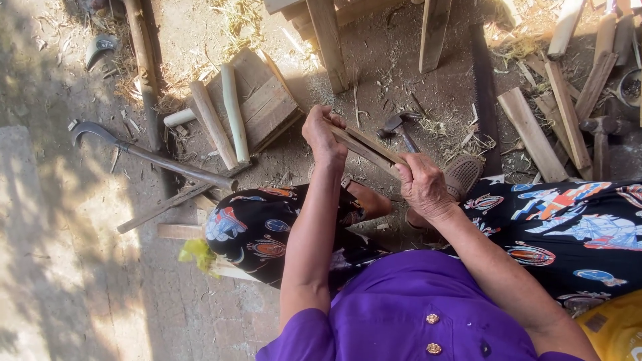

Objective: Using a hammer to pry apart and break small wooden slats from a pile of scrap wood while sitting on the ground.

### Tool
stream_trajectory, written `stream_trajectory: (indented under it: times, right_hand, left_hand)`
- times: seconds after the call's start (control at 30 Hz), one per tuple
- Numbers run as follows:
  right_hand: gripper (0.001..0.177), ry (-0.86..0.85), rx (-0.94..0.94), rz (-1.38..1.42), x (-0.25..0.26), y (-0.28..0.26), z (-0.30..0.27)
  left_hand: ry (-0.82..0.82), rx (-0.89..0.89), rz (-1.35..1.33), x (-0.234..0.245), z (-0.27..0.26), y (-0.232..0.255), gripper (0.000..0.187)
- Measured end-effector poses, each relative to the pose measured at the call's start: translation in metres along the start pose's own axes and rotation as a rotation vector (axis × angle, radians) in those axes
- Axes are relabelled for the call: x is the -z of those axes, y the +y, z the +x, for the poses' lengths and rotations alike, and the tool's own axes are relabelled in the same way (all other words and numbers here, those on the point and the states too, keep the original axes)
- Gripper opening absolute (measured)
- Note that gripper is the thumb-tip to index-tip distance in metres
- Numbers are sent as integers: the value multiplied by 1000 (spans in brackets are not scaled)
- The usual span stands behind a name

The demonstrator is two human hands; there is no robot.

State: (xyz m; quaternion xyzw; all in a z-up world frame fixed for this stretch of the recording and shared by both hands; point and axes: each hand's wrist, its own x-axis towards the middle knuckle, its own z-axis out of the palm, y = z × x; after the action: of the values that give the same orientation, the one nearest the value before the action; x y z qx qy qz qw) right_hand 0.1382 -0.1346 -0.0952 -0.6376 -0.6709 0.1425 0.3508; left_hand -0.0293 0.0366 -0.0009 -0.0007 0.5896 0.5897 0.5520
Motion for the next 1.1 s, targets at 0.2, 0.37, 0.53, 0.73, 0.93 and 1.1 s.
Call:
stream_trajectory:
  times: [0.2, 0.37, 0.53, 0.73, 0.93, 1.1]
  right_hand:
    - [37, -35, -89, 47, 7, -13, -3]
    - [40, -120, -124, 130, 6, -21, 2]
    - [43, -234, -166, 165, -3, -13, 0]
    - [43, -300, -281, 175, -10, 8, 7]
    - [44, -337, -206, 142, -28, 4, 1]
    - [42, -206, -232, 228, -13, -13, 3]
  left_hand:
    - [-29, -20, 49, 4, 2, -5, 16]
    - [-58, -93, 115, -1, 4, -16, 22]
    - [-19, -105, 220, 17, 45, -39, 26]
    - [-121, -74, 208, 32, 61, -53, 29]
    - [-5, 9, 162, 35, 74, -46, 36]
    - [-98, -95, 131, 24, 74, -49, 17]
